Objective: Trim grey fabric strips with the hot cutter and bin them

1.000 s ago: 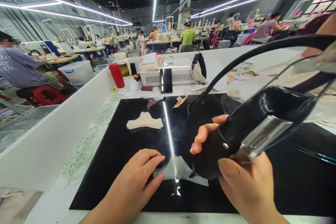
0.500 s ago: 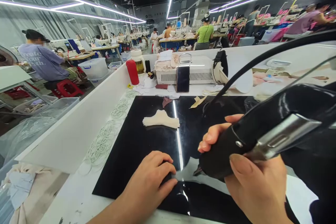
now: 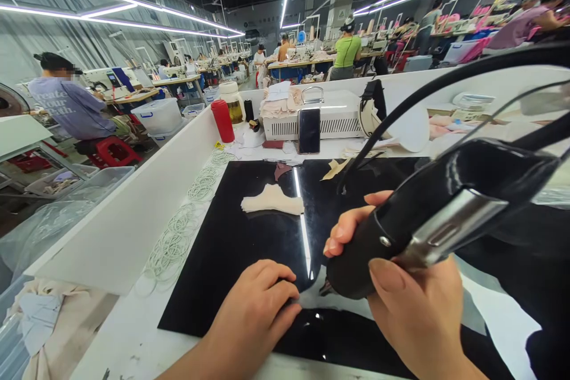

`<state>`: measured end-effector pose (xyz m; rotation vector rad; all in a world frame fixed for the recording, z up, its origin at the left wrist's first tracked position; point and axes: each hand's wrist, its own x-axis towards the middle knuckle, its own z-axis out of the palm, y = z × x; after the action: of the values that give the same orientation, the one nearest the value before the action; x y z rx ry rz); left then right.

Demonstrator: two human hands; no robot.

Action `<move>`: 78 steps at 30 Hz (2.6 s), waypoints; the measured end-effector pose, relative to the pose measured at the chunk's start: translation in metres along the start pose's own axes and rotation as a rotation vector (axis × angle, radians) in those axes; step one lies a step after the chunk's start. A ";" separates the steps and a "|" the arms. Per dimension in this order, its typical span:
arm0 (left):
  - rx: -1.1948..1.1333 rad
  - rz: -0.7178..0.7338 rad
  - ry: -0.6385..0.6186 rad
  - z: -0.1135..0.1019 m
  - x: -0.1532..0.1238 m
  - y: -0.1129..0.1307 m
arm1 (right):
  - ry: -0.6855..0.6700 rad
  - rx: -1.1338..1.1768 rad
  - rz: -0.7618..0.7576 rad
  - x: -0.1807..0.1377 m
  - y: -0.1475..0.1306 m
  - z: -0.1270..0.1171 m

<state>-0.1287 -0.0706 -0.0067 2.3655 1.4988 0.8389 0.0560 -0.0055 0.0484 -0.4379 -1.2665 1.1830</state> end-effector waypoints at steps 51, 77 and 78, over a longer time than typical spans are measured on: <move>0.320 0.208 0.085 -0.007 -0.022 0.008 | 0.011 -0.025 0.007 -0.019 -0.001 0.020; 0.520 0.338 0.186 0.005 -0.032 0.014 | -0.035 0.006 0.035 -0.022 0.005 0.016; 0.524 0.340 0.183 0.004 -0.031 0.014 | -0.031 0.004 0.027 -0.022 0.006 0.016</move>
<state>-0.1256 -0.1043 -0.0144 3.0675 1.5581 0.8295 0.0419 -0.0273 0.0380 -0.4364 -1.2884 1.2192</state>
